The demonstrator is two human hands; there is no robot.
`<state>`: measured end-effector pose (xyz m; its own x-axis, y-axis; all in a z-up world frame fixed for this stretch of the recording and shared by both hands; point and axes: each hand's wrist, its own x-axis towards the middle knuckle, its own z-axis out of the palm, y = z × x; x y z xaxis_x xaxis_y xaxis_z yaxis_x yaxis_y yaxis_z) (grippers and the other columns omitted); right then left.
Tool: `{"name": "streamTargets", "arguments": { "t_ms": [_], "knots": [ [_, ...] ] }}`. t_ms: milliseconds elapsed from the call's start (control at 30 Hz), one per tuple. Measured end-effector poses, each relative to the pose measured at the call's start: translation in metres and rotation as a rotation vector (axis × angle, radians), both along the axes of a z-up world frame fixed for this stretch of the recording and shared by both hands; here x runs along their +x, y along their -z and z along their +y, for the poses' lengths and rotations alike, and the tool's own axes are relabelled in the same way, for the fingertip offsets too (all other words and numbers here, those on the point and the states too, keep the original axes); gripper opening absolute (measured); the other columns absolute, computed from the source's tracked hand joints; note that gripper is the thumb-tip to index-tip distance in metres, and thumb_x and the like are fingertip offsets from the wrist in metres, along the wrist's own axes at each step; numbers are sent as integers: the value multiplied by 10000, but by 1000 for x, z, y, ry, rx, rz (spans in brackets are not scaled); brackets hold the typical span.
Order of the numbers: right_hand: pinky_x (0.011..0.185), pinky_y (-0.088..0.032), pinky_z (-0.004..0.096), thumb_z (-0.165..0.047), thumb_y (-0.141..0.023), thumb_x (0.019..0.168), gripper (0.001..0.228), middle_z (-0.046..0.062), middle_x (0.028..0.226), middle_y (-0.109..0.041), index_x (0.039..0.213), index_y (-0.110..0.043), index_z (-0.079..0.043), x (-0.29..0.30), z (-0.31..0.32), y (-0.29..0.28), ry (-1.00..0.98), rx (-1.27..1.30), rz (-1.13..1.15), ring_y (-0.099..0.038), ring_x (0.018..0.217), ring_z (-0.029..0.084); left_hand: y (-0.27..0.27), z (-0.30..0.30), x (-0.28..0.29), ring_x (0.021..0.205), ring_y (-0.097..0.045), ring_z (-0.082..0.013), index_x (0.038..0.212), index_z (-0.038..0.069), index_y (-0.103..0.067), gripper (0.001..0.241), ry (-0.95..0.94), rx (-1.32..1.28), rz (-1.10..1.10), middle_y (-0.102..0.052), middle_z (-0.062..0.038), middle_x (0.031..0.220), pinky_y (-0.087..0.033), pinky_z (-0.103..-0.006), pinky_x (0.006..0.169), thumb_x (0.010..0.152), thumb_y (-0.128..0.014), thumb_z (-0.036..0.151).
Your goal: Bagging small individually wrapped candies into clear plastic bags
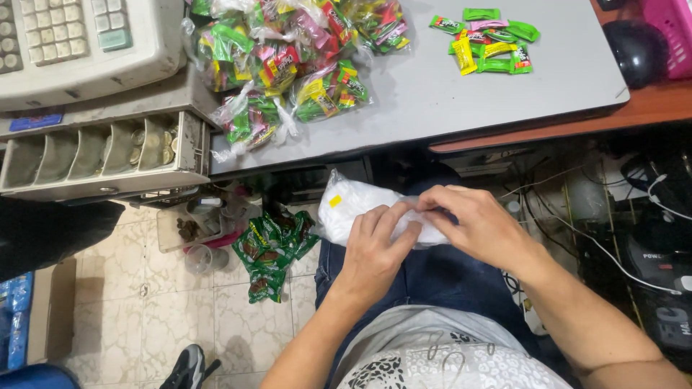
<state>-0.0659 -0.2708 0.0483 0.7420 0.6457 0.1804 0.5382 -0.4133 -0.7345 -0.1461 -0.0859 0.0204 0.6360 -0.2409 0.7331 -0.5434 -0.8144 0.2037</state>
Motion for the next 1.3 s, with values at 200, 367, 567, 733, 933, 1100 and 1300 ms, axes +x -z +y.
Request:
{"name": "streamTargets", "arguments": {
  "t_ms": [200, 367, 567, 733, 933, 1100, 1300],
  "knots": [
    [695, -577, 361, -95, -769, 846, 114, 14, 750, -719, 879, -669, -141, 3, -1, 6, 91, 13, 65, -728, 743, 207, 4, 2, -3, 946, -616, -301, 1060, 114, -645, 106, 8, -15, 65, -610, -135, 1175, -470, -342, 678, 1018, -584, 39],
    [643, -552, 372, -117, -807, 824, 239, 44, 766, -739, 823, -569, -126, 7, -3, 15, 57, 88, 117, -694, 687, 218, 8, 4, -4, 960, -628, -311, 1071, 100, -636, 131, 32, -50, 75, -596, -146, 1178, -491, -347, 696, 1020, -560, 6],
    [624, -547, 295, -44, -767, 872, 255, 52, 797, -729, 797, -528, -89, 11, -11, 16, 66, 259, 312, -590, 684, 137, 7, 4, -6, 988, -627, -345, 1174, 119, -617, 185, 62, -98, 86, -578, -170, 1237, -512, -393, 742, 1040, -527, 28],
    [633, -588, 339, -56, -759, 874, 163, 108, 862, -747, 876, -596, -62, 6, -5, 1, 0, 252, 157, -675, 690, 212, 3, 4, -6, 992, -636, -319, 1158, 115, -659, 183, 48, -79, 81, -589, -161, 1245, -517, -364, 733, 1036, -549, 33],
    [620, -580, 342, -65, -758, 872, 125, 93, 891, -754, 919, -643, -73, 0, 3, -12, -39, 220, -80, -680, 691, 260, -3, 2, -7, 996, -637, -311, 1119, 119, -678, 158, 29, -47, 53, -600, -153, 1236, -510, -351, 718, 1033, -566, 46],
    [560, -536, 359, 9, -667, 871, 146, 79, 808, -685, 808, -591, -99, 4, 9, -11, -115, 205, -164, -628, 638, 287, 1, 2, -5, 985, -635, -309, 1099, 109, -677, 132, 32, -28, 35, -614, -152, 1220, -505, -347, 711, 1037, -576, 51],
    [533, -497, 305, 29, -630, 887, 238, 45, 850, -686, 727, -524, -112, 5, 3, -1, -108, 255, -188, -574, 599, 245, 1, 4, -7, 941, -614, -276, 1191, 119, -673, 183, 46, -2, 81, -637, -122, 1242, -485, -336, 695, 1050, -561, 87]
  ]
}}
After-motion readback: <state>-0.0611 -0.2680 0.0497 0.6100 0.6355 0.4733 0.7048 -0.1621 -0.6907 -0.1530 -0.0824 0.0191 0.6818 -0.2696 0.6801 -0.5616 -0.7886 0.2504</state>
